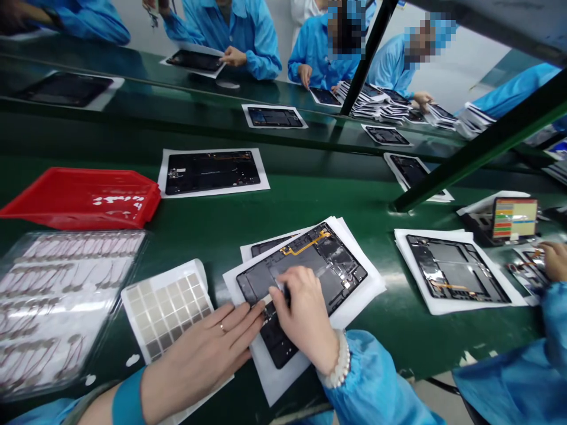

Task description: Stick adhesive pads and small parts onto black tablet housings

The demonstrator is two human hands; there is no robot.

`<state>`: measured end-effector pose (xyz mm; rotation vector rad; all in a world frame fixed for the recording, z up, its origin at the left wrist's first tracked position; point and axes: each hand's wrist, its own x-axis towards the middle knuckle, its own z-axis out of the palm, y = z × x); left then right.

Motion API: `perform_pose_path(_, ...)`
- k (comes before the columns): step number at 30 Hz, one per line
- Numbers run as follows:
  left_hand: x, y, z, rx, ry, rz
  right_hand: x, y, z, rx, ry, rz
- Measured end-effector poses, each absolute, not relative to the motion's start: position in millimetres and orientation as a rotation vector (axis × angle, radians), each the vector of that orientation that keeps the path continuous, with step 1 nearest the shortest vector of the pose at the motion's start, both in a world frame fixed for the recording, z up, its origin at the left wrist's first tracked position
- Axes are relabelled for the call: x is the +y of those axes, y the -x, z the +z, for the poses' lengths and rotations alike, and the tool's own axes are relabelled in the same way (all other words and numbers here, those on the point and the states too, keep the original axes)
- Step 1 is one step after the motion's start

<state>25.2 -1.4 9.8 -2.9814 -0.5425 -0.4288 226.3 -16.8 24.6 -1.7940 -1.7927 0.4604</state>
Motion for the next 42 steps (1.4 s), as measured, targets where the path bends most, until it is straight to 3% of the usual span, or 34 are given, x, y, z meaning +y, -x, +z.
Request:
perform_pose_path(12,35.0,-42.0,30.1,-0.516,3.429,-0.594,-9.2,-249.0,11.1,-1.831,1.67,0.437)
perform_pose_path(28,32.2,-43.0,24.4,-0.598,3.292,-0.588,-8.7,-252.0,11.7,-1.831,1.652,0.493)
perform_pose_path(35,113.8,35.4,75.6,-1.595,2.453,-0.351,-8.5,-252.7,9.4,-1.83,1.638,0.483)
perform_pose_path(42,165.0,115.7,50.1,-1.633,2.413,-0.471,-16.7,-243.4,20.1,-1.995,1.516,0.42)
